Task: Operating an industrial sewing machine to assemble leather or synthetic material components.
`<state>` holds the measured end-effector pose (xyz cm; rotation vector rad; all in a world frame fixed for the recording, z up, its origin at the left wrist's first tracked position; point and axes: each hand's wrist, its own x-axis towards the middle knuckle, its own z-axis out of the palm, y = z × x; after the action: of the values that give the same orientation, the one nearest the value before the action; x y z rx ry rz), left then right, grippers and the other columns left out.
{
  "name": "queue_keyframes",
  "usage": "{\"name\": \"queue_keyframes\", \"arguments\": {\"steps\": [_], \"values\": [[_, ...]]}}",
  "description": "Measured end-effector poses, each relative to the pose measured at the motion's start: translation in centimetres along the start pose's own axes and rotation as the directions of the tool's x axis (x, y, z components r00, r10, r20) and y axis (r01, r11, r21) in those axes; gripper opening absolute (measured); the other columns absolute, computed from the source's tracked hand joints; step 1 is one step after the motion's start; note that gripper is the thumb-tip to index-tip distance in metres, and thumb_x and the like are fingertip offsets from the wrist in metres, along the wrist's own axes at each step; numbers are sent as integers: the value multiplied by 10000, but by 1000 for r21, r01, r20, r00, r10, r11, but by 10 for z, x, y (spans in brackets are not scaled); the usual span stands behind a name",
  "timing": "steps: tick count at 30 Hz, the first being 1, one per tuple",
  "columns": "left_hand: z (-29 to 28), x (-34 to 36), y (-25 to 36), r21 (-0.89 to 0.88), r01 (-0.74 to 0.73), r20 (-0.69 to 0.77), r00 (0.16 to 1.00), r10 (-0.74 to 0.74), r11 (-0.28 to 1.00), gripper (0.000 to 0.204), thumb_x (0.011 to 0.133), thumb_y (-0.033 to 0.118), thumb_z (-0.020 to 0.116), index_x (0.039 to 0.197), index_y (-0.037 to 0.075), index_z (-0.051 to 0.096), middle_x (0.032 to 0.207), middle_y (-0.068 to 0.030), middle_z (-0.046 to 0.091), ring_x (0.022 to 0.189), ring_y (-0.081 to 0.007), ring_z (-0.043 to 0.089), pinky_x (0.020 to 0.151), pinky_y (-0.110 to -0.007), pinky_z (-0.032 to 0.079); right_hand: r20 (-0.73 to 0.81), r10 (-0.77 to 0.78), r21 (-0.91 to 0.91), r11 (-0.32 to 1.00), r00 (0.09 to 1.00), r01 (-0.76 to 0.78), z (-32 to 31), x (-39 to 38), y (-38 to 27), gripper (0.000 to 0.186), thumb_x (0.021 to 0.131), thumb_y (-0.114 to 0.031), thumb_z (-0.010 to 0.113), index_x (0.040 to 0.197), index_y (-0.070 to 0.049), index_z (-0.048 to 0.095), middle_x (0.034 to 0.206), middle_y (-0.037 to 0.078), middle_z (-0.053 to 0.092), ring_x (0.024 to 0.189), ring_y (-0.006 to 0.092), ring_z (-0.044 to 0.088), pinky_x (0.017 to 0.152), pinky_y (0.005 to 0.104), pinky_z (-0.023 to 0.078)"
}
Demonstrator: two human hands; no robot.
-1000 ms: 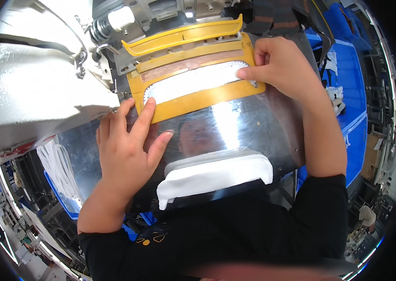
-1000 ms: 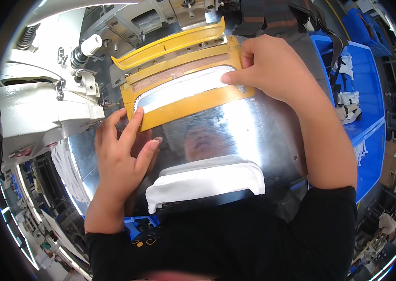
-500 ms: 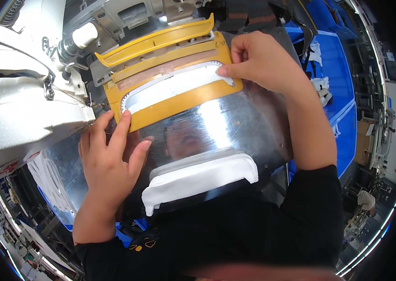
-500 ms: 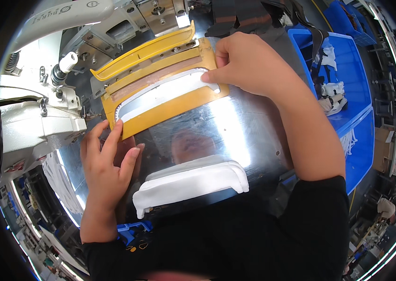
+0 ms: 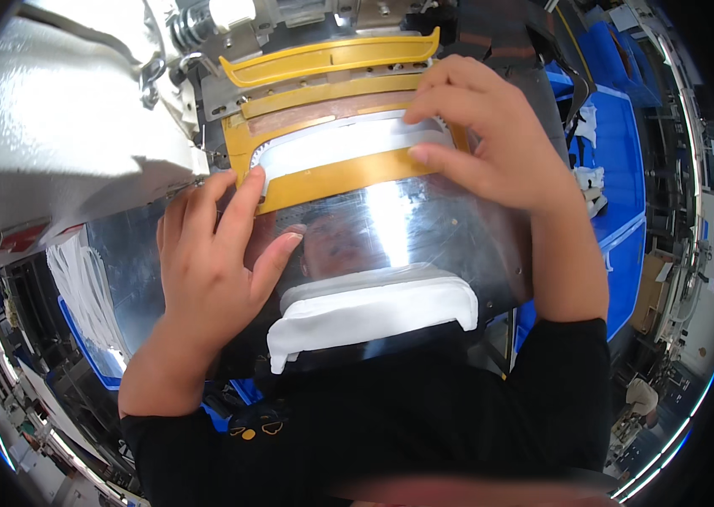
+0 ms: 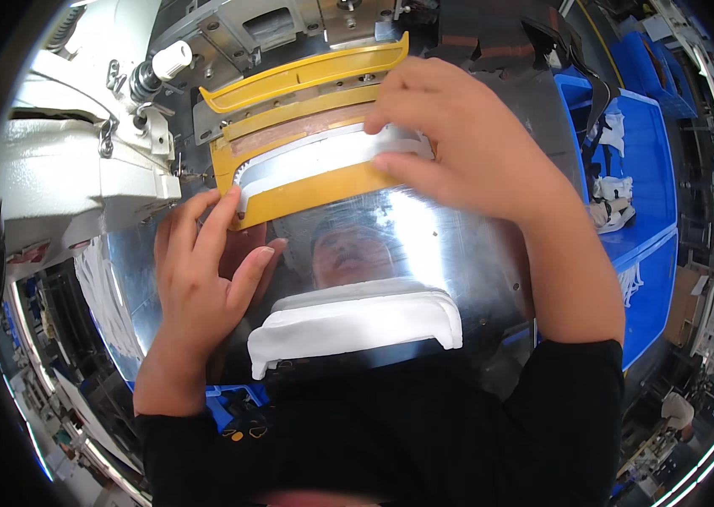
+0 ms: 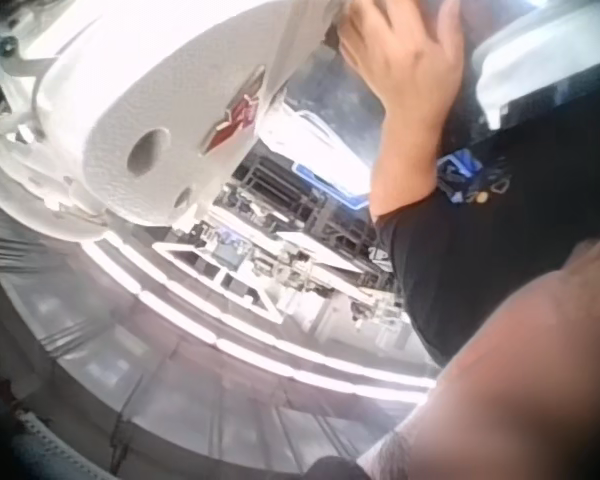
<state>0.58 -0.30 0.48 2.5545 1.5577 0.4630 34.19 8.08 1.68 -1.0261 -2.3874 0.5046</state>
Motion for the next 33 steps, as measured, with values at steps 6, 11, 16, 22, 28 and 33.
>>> {"name": "queue_keyframes", "arguments": {"steps": [6,11,16,22,28,33], "values": [[2,1,-2,72,0,51,999,-4,997,624,909,398,851,1430,77,728,1397,-181,608,1233,-396,586,1094,-492,472,97,-137,-161,975,986,151,19,6,-14,363,849,-252,879,1174,-112,798,1429,124,658,1380,375,564,1188,529,432],[3,1,-3,73,5,40,999,-8,997,628,907,417,850,1432,93,731,1392,-182,603,1238,-395,576,1100,-494,461,154,-143,-195,966,978,172,21,7,-16,337,869,-253,864,1177,-131,804,1492,85,648,1451,380,526,1218,551,415],[3,0,-4,69,3,44,999,-7,998,630,914,432,843,1437,102,727,1381,-176,599,1230,-392,573,1094,-495,461,173,-160,-166,968,972,189,23,8,-15,315,908,-275,826,1186,-128,806,1438,66,695,1483,373,520,1236,554,401],[4,0,-4,67,0,52,999,-3,998,631,921,441,837,1442,105,722,1394,-166,586,1237,-387,565,1093,-502,459,189,-147,-181,967,971,181,23,10,-15,327,919,-282,809,1210,-132,794,1390,69,721,1480,361,530,1230,554,402],[3,0,-3,71,8,46,999,-11,997,623,922,443,833,1432,102,725,1374,-162,598,1222,-386,575,1089,-495,463,178,-133,-198,966,975,168,25,16,-25,292,892,-278,832,1115,-109,749,1334,79,725,1441,359,551,1222,531,415],[4,1,-3,63,2,6,1000,-2,998,630,918,444,832,1422,83,719,1348,-161,613,1205,-383,584,1079,-493,467,171,-163,-204,959,972,197,28,18,-27,283,877,-265,837,1076,-100,722,1313,78,725,1383,354,582,1192,514,441]]}}
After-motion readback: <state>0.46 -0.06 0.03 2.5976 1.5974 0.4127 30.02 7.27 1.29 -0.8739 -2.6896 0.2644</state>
